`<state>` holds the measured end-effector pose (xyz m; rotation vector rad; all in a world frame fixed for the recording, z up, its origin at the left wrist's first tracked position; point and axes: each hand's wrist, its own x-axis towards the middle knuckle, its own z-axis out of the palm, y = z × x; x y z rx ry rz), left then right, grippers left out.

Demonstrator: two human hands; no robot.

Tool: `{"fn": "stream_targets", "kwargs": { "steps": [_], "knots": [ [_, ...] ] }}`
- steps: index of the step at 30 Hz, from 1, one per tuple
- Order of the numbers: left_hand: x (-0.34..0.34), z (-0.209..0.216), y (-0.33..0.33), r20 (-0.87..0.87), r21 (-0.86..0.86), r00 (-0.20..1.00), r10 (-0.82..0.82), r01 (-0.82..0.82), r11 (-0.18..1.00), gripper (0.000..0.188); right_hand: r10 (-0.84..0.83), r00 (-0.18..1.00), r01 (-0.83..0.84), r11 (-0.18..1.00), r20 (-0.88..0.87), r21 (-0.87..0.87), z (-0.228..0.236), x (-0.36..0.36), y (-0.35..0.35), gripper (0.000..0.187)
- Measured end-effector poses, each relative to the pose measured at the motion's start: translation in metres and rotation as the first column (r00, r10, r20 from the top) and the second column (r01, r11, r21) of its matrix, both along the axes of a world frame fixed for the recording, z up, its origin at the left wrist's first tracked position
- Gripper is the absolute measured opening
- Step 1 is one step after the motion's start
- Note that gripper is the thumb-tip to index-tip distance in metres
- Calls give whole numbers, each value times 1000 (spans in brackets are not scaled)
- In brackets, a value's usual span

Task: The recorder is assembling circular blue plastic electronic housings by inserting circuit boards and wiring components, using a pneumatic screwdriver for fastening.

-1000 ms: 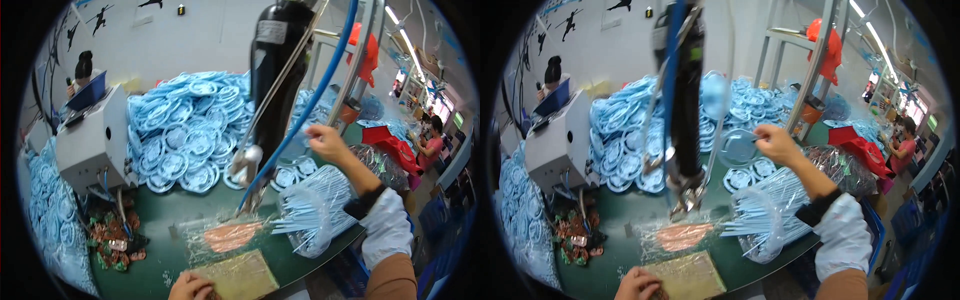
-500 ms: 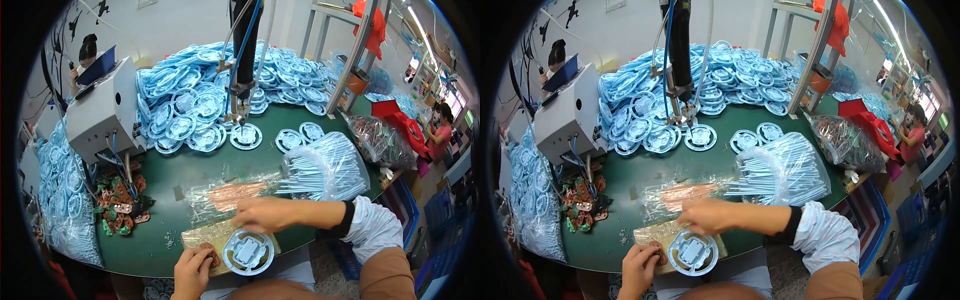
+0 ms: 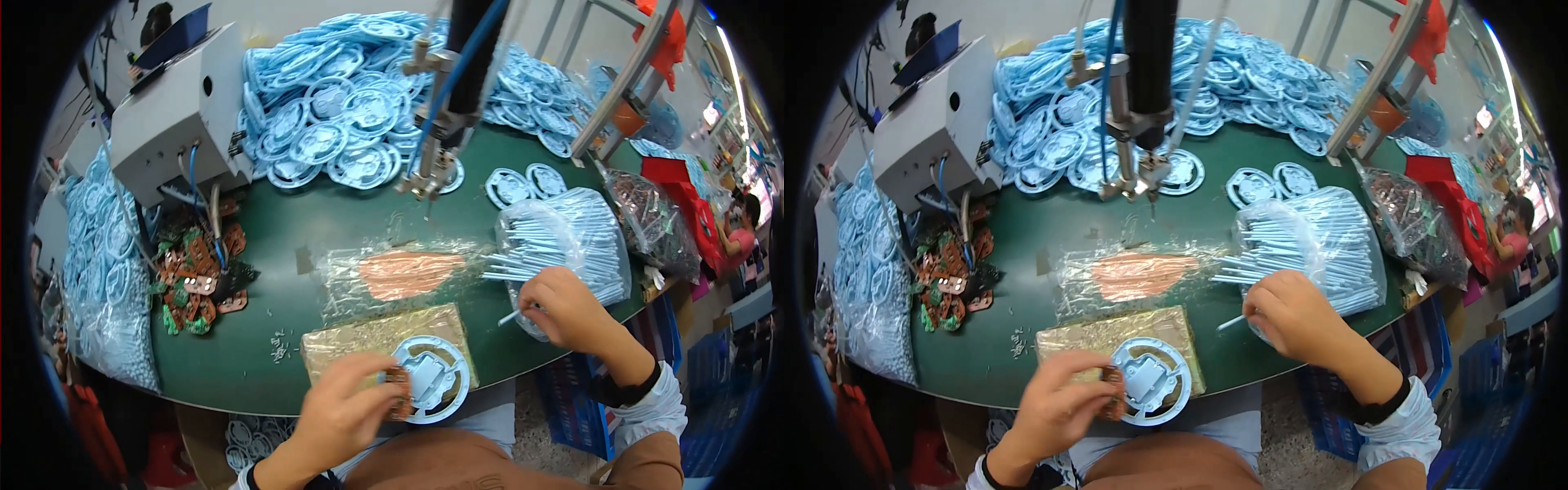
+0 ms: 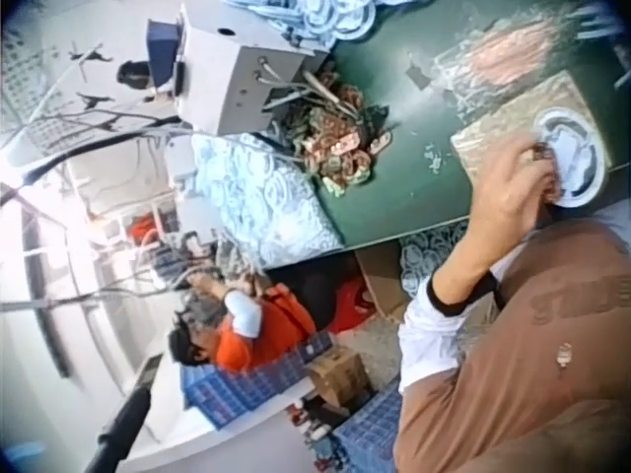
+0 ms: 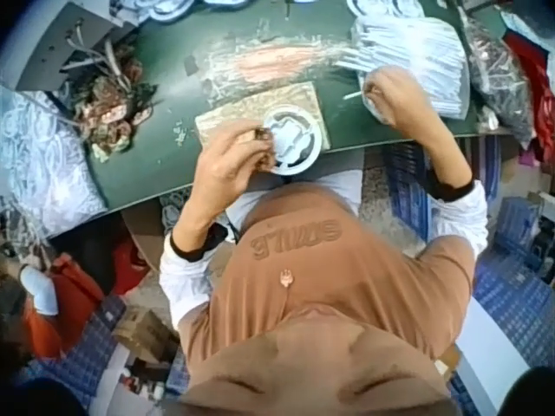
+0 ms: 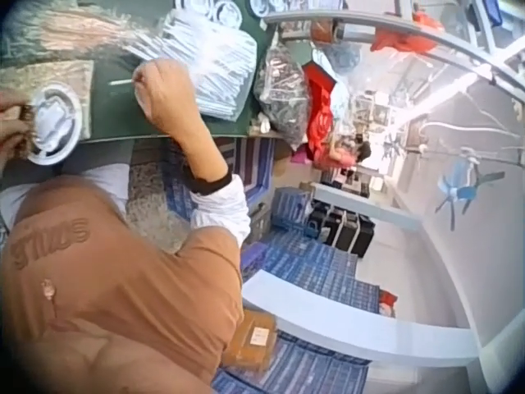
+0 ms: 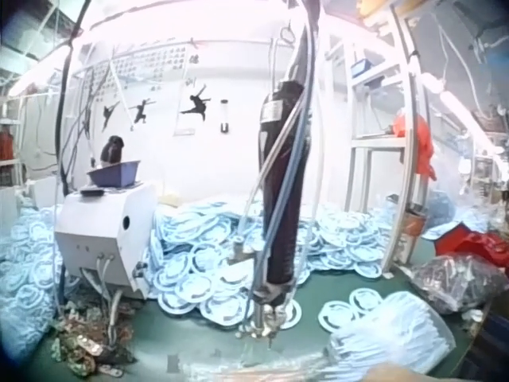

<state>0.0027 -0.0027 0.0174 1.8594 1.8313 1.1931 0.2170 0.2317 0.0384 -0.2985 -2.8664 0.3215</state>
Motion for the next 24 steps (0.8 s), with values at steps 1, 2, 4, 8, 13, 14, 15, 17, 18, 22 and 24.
{"fn": "stream_targets", "kwargs": {
  "steps": [1, 2, 4, 8, 13, 14, 15, 17, 18, 22, 24],
  "knots": [
    [4, -6, 5, 37, -6, 995, -89, 90, 996, 22, -7, 997, -7, 984, -80, -176, 7, -8, -10, 13],
    [6, -13, 9, 17, -22, 992, -125, 125, 992, 20, 12, 987, -57, 958, -159, -281, 10, -15, -22, 16],
    [10, -15, 5, 5, -104, 999, -33, 34, 994, 19, 3, 985, -54, 954, -171, -295, 27, -21, -45, 16],
    [15, -14, -13, 1, -180, 989, 148, -145, 973, 14, -197, 977, 208, 963, 76, -169, 18, -3, -65, 19],
    [19, -21, -14, 34, -118, 985, 169, -164, 979, 14, -205, 979, 178, 791, 19, -585, -26, -6, -76, 18],
    [17, -19, -13, 31, -130, 986, 165, -160, 979, 14, -189, 982, 137, 769, -17, -624, -29, -11, -76, 17],
    [17, -19, -12, 27, -140, 987, 161, -155, 978, 14, -175, 983, 96, 746, -55, -659, -32, -14, -76, 17],
    [16, -20, -11, 16, -133, 990, 138, -134, 982, 15, -154, 984, 64, 764, -85, -642, -40, -18, -74, 17],
    [15, -21, -11, 4, -124, 994, 110, -109, 986, 15, -123, 988, 46, 802, -90, -595, -42, -19, -74, 17],
    [18, -24, -10, -41, -114, 994, 97, -101, 988, 18, -119, 993, 87, 834, -25, -545, -39, -23, -72, 16],
    [19, -22, -8, -41, -117, 994, 101, -105, 988, 18, -188, 982, 154, 777, 7, -610, -39, -22, -73, 15]
  ]
}}
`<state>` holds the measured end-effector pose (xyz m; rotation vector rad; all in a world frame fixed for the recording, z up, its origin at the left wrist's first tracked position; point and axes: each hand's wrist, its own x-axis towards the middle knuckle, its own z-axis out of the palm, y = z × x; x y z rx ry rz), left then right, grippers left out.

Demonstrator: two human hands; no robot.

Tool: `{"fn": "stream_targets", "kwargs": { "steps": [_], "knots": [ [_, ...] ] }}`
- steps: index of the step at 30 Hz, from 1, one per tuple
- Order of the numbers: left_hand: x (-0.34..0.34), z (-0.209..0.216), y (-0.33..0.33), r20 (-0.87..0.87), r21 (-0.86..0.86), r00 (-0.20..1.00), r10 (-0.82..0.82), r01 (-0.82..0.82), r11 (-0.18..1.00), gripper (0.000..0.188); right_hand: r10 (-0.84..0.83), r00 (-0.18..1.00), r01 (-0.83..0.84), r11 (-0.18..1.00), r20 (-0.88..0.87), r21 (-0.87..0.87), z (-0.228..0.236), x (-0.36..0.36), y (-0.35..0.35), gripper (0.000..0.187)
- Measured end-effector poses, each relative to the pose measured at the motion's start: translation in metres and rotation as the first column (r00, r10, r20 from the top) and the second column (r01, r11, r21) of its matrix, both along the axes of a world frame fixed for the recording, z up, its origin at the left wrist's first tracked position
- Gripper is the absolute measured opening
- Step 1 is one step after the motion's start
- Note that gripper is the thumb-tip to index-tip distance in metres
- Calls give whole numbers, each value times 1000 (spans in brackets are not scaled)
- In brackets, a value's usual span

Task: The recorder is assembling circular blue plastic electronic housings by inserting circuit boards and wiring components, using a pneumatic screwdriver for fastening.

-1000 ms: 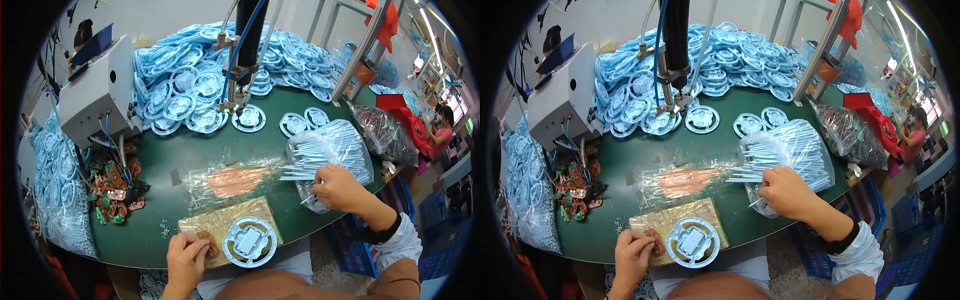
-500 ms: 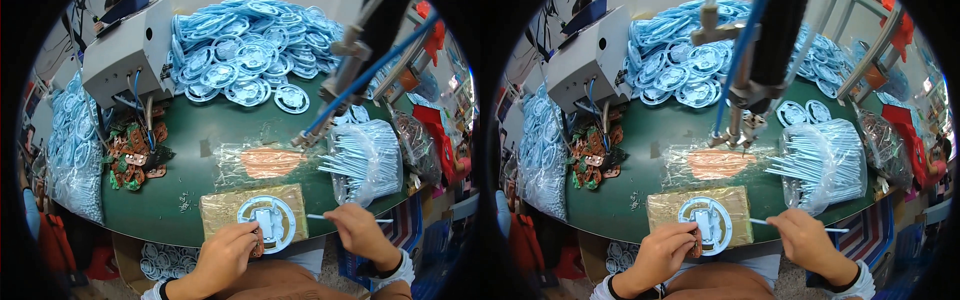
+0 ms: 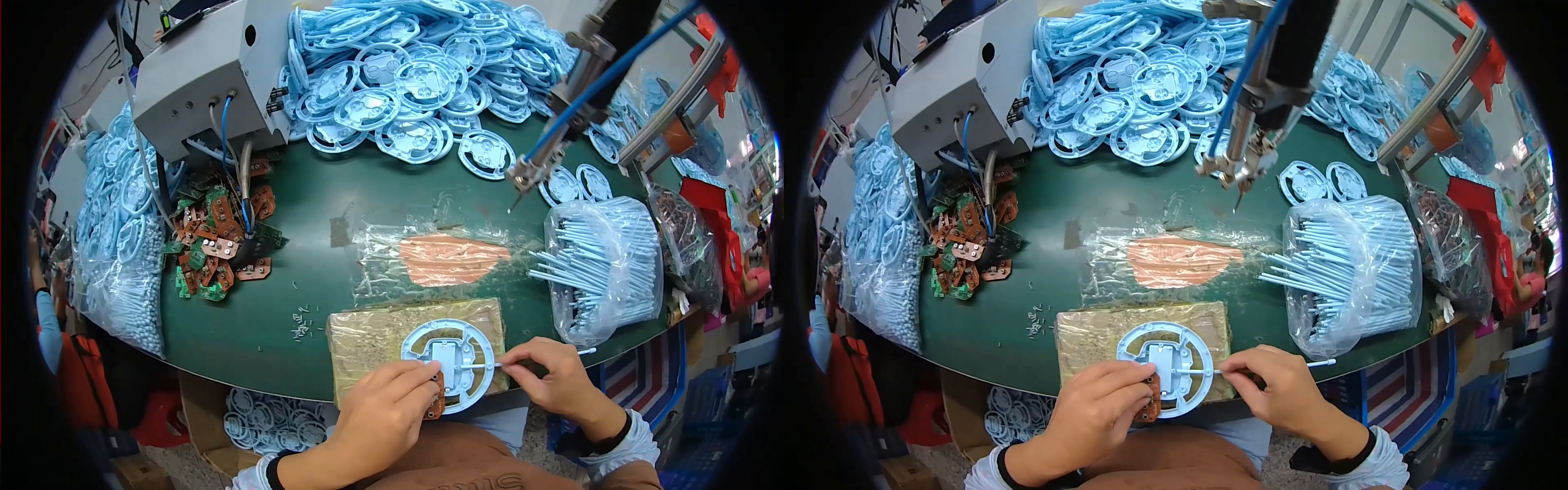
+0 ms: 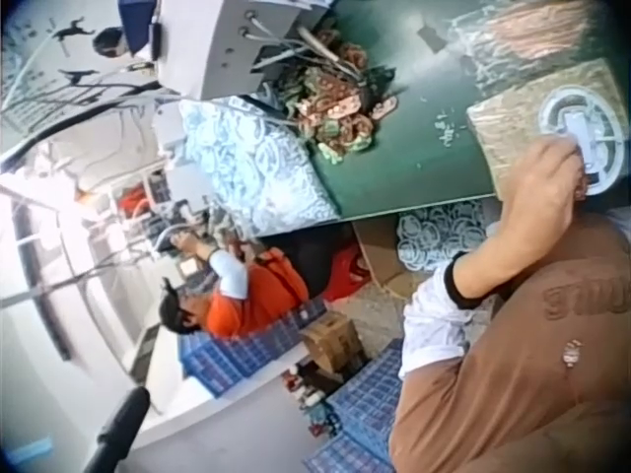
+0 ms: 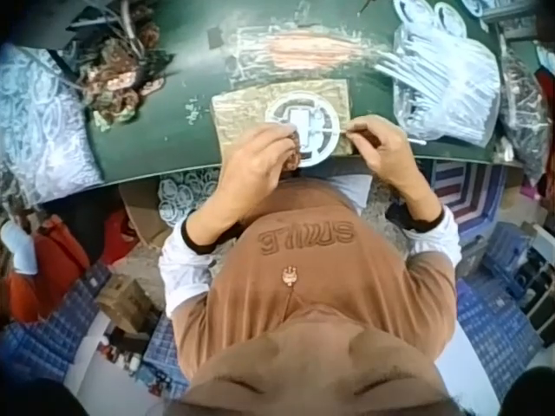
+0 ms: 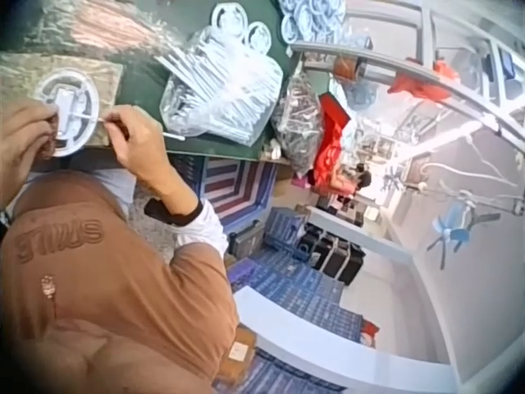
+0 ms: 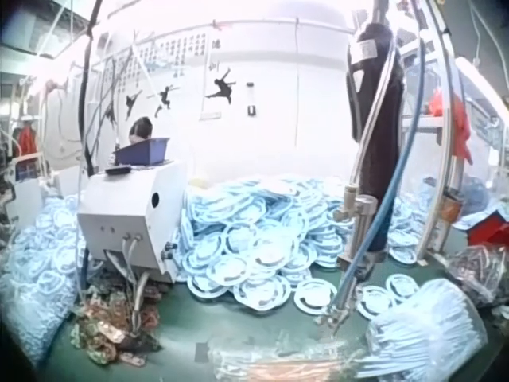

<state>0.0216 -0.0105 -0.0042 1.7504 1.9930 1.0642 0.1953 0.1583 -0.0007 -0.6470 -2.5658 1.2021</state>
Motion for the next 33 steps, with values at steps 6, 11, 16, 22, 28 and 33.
{"fn": "stream_targets", "kwargs": {
  "steps": [6, 11, 16, 22, 28, 33],
  "knots": [
    [-3, 1, 1, -12, -24, 999, -32, 32, 999, 19, -32, 999, 32, 999, 0, 34, 2, -4, 2, 14],
    [-10, 14, 6, 18, 8, 1000, 12, -12, 1000, 21, 20, 999, -16, 990, -28, 137, 1, -5, 3, 16],
    [-13, 2, 24, -1, 70, 1000, -27, 27, 997, 19, 17, 999, -10, 986, -38, 166, -2, -4, 3, 18],
    [-9, 1, 29, -60, 55, 997, -58, 61, 997, 20, 26, 999, -18, 983, -40, 182, -1, -3, 2, 18],
    [-16, 4, 31, -129, 1, 982, -138, 140, 990, 22, 31, 998, -21, 981, -48, 192, -2, -3, 4, 19],
    [-21, 7, 28, -8, -93, 980, -197, 196, 976, 30, 30, 996, -12, 976, -79, 217, -7, -2, 2, 18]
  ]
}}
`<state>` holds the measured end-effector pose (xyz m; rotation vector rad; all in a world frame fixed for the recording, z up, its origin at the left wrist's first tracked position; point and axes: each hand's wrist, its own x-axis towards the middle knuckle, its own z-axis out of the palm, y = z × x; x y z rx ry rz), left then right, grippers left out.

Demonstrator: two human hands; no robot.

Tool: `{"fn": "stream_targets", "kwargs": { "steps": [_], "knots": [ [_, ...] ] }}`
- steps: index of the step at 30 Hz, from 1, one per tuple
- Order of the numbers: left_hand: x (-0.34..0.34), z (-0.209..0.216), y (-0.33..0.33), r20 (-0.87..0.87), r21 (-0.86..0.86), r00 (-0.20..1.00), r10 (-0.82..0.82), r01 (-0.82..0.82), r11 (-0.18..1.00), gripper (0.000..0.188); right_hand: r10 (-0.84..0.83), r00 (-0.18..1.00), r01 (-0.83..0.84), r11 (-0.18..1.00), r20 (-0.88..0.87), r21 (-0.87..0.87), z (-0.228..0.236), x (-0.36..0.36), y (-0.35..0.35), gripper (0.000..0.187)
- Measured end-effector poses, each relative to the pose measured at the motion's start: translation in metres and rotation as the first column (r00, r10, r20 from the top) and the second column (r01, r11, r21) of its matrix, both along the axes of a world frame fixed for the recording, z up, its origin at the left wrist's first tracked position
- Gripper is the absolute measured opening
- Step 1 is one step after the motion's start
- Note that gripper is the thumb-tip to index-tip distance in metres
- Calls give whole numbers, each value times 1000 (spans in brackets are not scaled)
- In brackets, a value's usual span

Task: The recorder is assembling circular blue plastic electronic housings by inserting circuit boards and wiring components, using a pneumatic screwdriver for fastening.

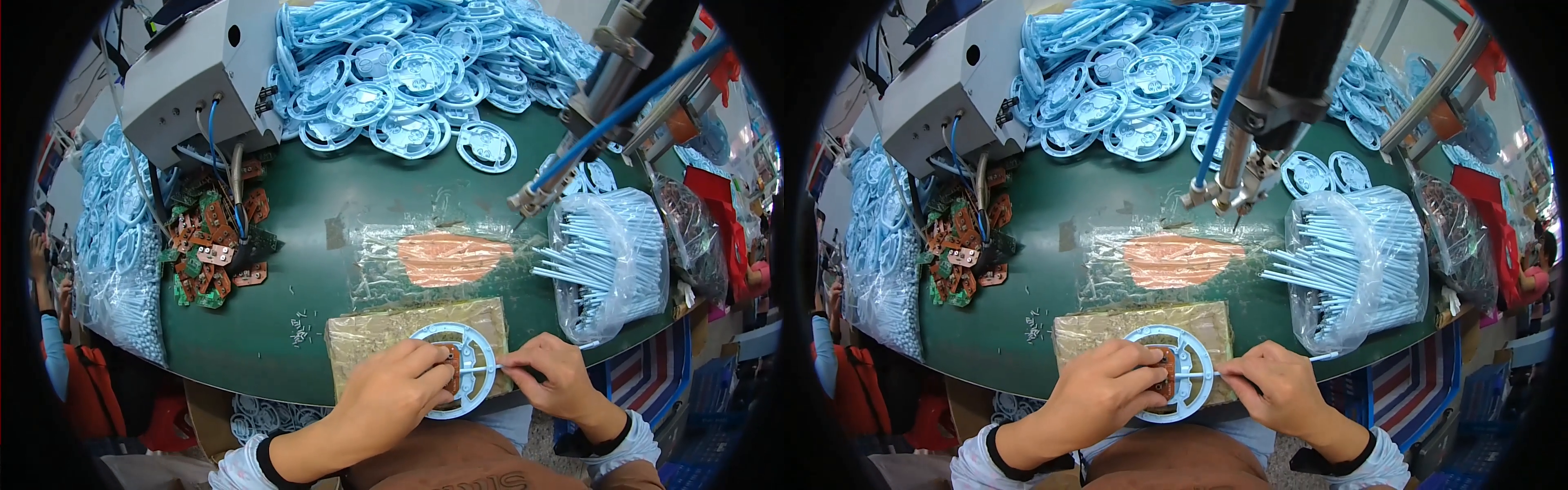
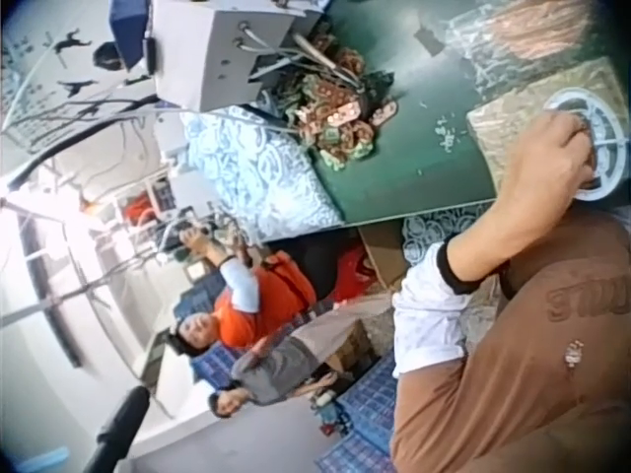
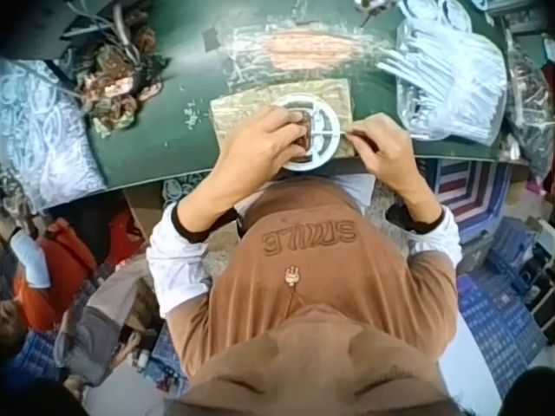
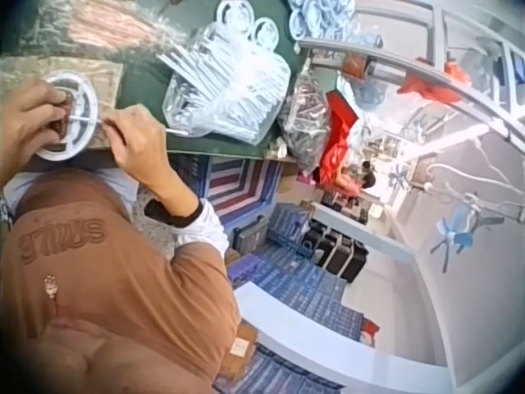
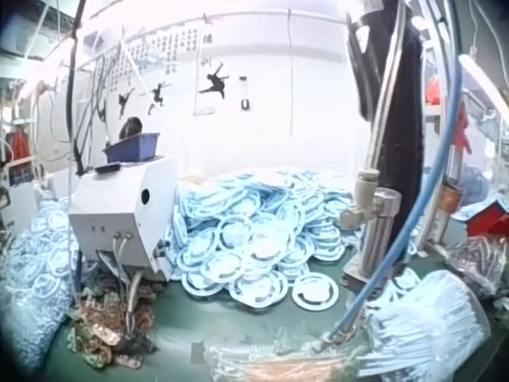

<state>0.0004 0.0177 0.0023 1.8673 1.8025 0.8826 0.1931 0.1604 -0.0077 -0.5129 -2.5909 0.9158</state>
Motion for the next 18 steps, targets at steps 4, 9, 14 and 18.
{"fn": "stream_targets", "kwargs": {
  "steps": [4, 9, 14, 18],
  "knots": [
    [7, 0, -2, -52, 44, 999, 4, -2, 999, 30, 25, 1000, -25, 998, -3, 59, 1, 3, 0, 21],
    [13, -6, -10, -218, 100, 976, 4, 19, 995, 35, -206, 899, 287, 944, -387, 165, 59, -18, 35, 35],
    [17, -4, -12, -230, 85, 973, 4, 16, 996, 36, -5, 718, 272, 922, -696, 274, 142, -93, 103, 37],
    [19, -14, -15, -221, 143, 973, 70, -38, 989, 39, 330, 830, -425, 897, -450, -126, 160, -115, 120, 59]
  ]
}}
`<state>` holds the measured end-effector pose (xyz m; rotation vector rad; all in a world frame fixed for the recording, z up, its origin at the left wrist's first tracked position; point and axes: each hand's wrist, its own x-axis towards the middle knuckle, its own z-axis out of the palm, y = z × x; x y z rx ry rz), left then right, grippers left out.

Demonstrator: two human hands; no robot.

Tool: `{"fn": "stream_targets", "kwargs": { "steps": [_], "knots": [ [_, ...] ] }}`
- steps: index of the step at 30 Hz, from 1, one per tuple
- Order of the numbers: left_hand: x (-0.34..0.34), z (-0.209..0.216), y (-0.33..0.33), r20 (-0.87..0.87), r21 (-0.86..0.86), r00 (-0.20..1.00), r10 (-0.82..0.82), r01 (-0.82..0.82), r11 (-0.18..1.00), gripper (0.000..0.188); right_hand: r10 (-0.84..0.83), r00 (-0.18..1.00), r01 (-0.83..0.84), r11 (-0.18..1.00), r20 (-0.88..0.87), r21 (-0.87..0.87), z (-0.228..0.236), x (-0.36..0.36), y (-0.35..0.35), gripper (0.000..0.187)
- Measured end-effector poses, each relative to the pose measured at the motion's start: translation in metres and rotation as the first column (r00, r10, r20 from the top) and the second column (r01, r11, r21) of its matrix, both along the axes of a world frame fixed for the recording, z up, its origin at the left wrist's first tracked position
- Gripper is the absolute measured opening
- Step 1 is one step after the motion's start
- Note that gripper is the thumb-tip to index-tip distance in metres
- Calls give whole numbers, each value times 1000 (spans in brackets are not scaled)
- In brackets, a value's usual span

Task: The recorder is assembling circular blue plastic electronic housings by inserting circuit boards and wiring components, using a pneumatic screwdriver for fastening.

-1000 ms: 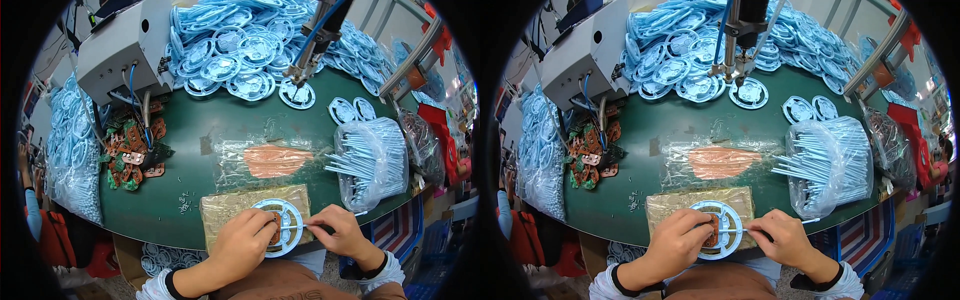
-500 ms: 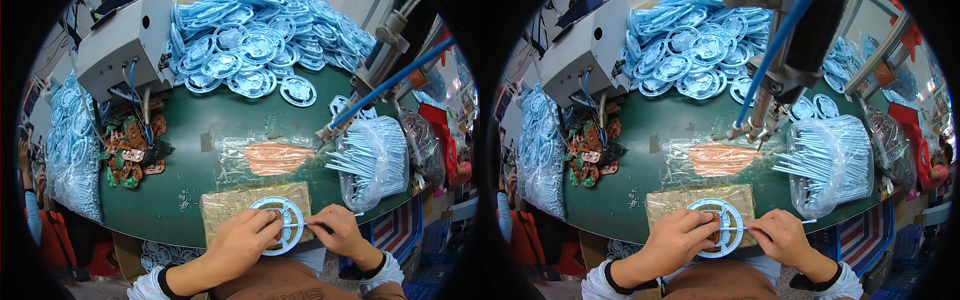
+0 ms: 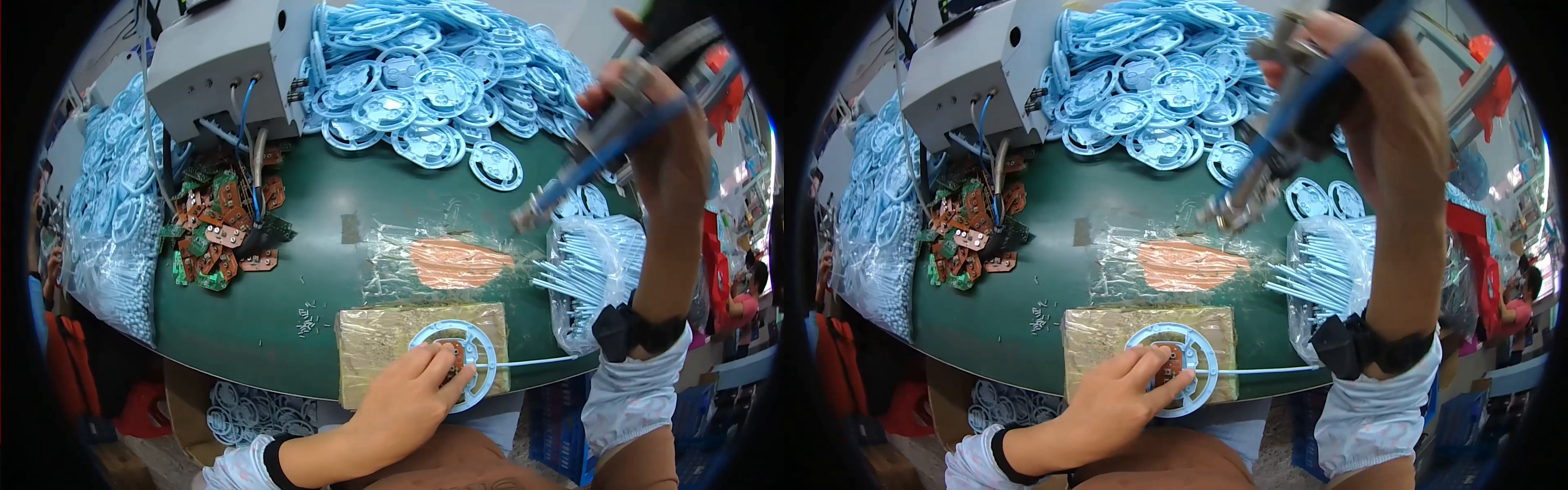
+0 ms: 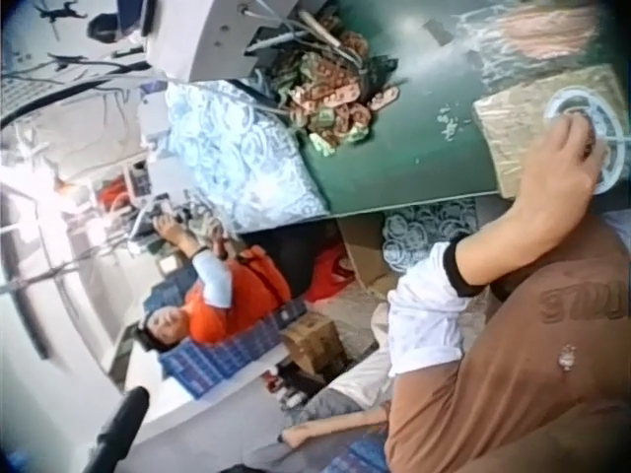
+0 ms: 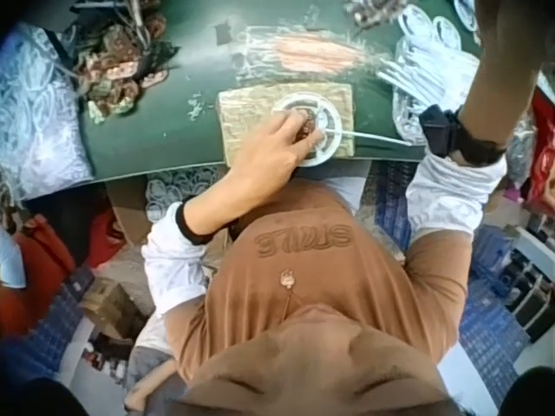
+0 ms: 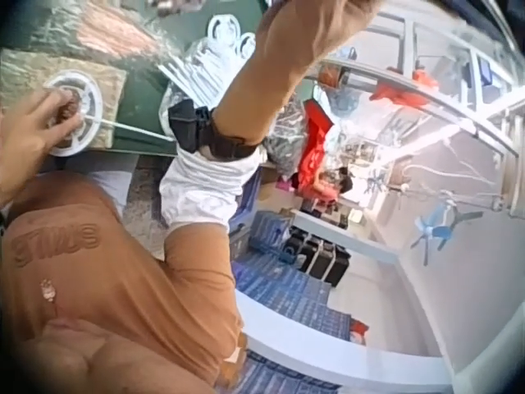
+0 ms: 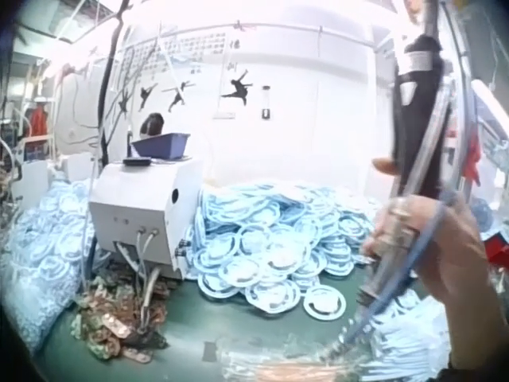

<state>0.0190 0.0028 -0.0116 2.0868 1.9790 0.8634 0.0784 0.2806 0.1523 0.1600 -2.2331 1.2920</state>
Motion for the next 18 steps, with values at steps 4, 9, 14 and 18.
{"fn": "stream_targets", "kwargs": {
  "steps": [4, 9, 14, 18],
  "knots": [
    [1, -1, -3, 29, 40, 999, 26, -27, 999, 38, 370, 918, -235, 800, 145, -552, 17, 12, -36, 28],
    [2, -6, -1, 11, 38, 1000, 15, -15, 999, 36, 86, 994, -35, 847, 70, -531, 9, 13, -127, 31],
    [-19, 35, 3, 235, -177, 972, -24, 67, 982, 28, 85, 994, -41, 871, 66, -490, 11, 29, -119, 36],
    [-4, 16, -2, 23, 136, 998, 57, -59, 989, 27, 318, 943, -250, 871, 96, -422, -7, 48, -89, 18]
  ]
}}
